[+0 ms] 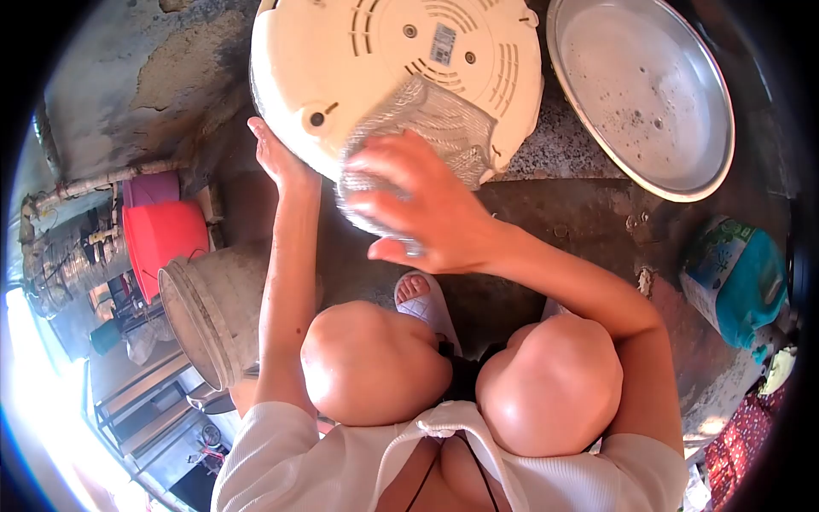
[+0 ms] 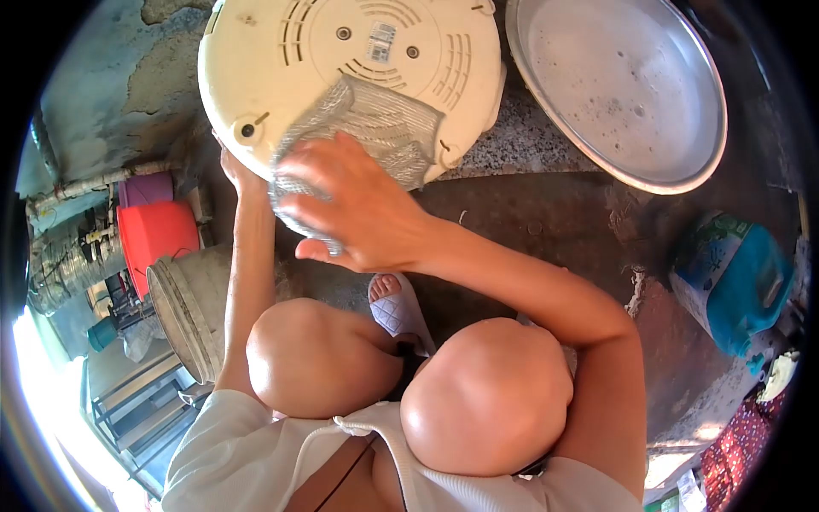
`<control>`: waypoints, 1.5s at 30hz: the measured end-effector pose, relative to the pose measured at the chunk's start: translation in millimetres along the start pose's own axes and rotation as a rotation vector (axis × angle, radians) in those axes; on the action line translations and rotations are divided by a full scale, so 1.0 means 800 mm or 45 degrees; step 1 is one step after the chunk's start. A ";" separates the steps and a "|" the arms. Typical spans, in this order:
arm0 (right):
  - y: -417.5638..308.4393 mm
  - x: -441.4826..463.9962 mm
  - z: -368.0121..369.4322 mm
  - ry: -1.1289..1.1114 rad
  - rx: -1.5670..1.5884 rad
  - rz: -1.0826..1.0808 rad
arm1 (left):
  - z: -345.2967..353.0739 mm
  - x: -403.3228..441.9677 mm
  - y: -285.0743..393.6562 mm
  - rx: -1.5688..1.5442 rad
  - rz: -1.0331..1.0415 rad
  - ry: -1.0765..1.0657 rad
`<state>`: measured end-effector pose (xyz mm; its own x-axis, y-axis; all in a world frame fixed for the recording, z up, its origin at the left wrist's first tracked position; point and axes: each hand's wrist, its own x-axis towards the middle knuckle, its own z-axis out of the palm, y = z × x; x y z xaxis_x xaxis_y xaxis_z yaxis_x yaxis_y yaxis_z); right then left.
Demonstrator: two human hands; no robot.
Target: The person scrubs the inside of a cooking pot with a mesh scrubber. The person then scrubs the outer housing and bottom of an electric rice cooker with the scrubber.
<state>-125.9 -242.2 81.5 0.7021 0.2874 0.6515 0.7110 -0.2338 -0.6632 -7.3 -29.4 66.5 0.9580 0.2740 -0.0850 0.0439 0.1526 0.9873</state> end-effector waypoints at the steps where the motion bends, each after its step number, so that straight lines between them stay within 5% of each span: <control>1: 0.005 0.001 0.015 -0.063 -0.198 -0.062 | -0.005 0.003 -0.005 0.067 -0.051 0.014; 3: 0.026 -0.020 0.025 -0.227 -0.377 -0.061 | -0.013 0.002 -0.016 0.014 -0.061 0.032; 9: 0.078 -0.098 0.024 -0.031 -0.440 0.047 | -0.010 -0.016 -0.007 -0.015 -0.008 0.093; 13: 0.033 -0.004 0.035 0.011 -0.588 -0.217 | 0.032 -0.035 0.022 0.203 -0.027 0.258; 16: 0.099 -0.079 0.042 0.182 -0.689 -0.391 | 0.017 -0.028 0.028 0.085 -0.055 0.272; 17: 0.121 -0.117 0.026 0.012 -0.735 -0.253 | 0.014 -0.028 0.031 0.078 -0.060 0.289; 19: 0.114 -0.101 0.012 -0.147 -0.702 -0.173 | 0.015 -0.030 0.026 0.105 0.007 0.286; 25: 0.062 -0.011 0.039 0.176 -0.744 -0.524 | 0.034 -0.040 0.043 0.189 -0.001 0.319; 27: 0.122 -0.082 0.014 -0.166 -0.706 -0.590 | 0.028 -0.031 0.046 0.169 0.005 0.306; 29: 0.124 -0.091 -0.014 -0.467 -0.670 -0.361 | 0.024 -0.032 0.036 0.137 0.098 0.275; 31: 0.098 -0.051 0.009 -0.134 -0.623 -0.454 | 0.030 -0.032 0.032 0.176 0.109 0.256; 35: 0.047 0.015 0.019 -0.017 -0.728 -0.511 | 0.046 -0.032 0.058 0.310 0.081 0.279; 37: 0.094 -0.042 0.009 -0.564 -0.871 -0.681 | 0.048 -0.024 0.060 0.237 0.098 0.267; 41: 0.101 -0.048 0.017 -0.475 -0.513 -0.445 | 0.056 -0.026 0.058 0.216 0.195 0.287; 45: 0.062 0.033 -0.012 -0.326 -0.566 -0.530 | 0.052 -0.020 0.065 0.447 0.236 0.207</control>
<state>-71.9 -255.3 69.5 0.3729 0.6358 0.6758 0.9078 -0.4006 -0.1240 -8.5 -65.0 125.0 0.9028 0.4168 0.1056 -0.0038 -0.2379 0.9713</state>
